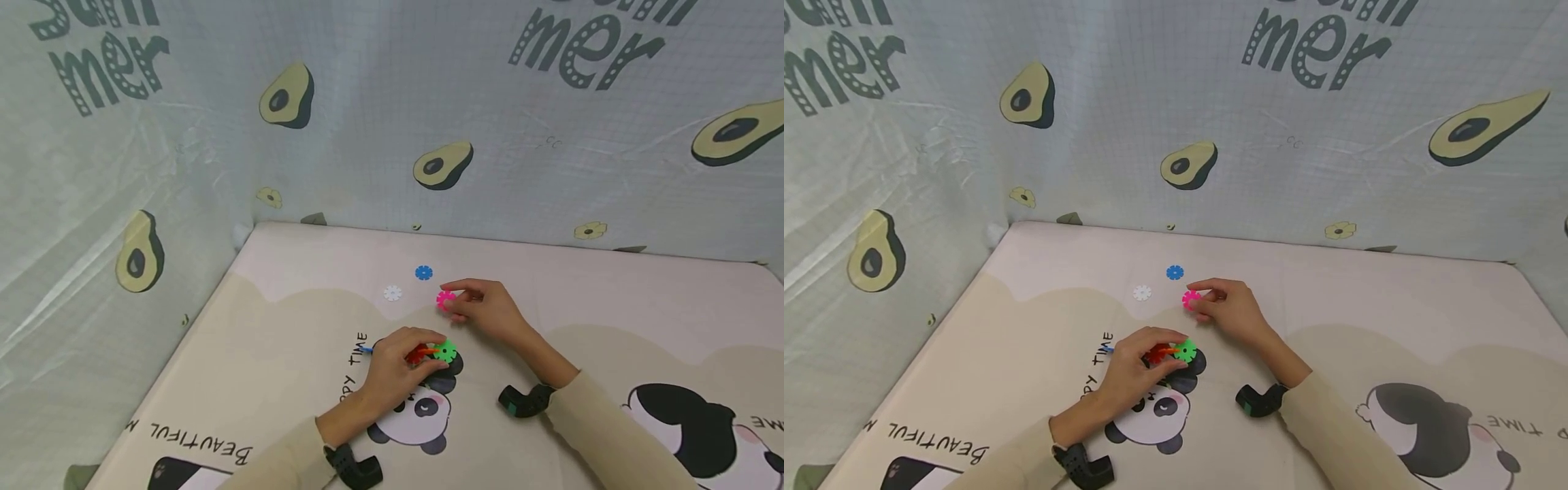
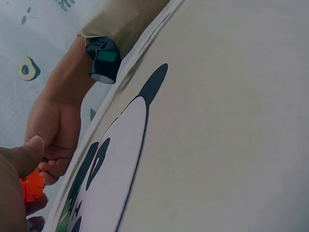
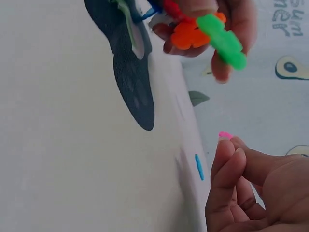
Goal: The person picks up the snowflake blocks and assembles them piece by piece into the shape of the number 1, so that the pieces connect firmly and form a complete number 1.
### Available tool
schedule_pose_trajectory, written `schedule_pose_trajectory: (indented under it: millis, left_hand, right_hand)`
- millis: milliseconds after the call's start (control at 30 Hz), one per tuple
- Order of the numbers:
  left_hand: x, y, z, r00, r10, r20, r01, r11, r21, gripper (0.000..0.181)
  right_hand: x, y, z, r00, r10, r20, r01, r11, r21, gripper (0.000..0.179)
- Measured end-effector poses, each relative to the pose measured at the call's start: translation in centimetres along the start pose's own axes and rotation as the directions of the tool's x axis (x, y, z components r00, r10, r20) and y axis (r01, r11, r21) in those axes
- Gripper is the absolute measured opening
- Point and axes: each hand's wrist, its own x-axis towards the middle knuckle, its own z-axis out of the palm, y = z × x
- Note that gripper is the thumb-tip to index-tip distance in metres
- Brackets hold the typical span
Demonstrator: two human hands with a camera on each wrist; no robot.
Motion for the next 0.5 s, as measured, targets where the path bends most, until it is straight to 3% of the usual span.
schedule_pose_trajectory:
  millis: [267,500]
  left_hand:
    - [0.0,-0.2,0.0,1.000,0.006,0.002,-0.006,1.000,0.007,0.035]
    - [0.0,-0.2,0.1,1.000,0.027,-0.004,-0.027,1.000,0.015,0.036]
  right_hand:
    - [-2.4,0.0,-1.1,0.999,0.031,-0.006,-0.031,0.997,0.069,0.036]
    - [-5.0,0.1,-1.6,0.997,0.077,0.015,-0.079,0.974,0.212,0.038]
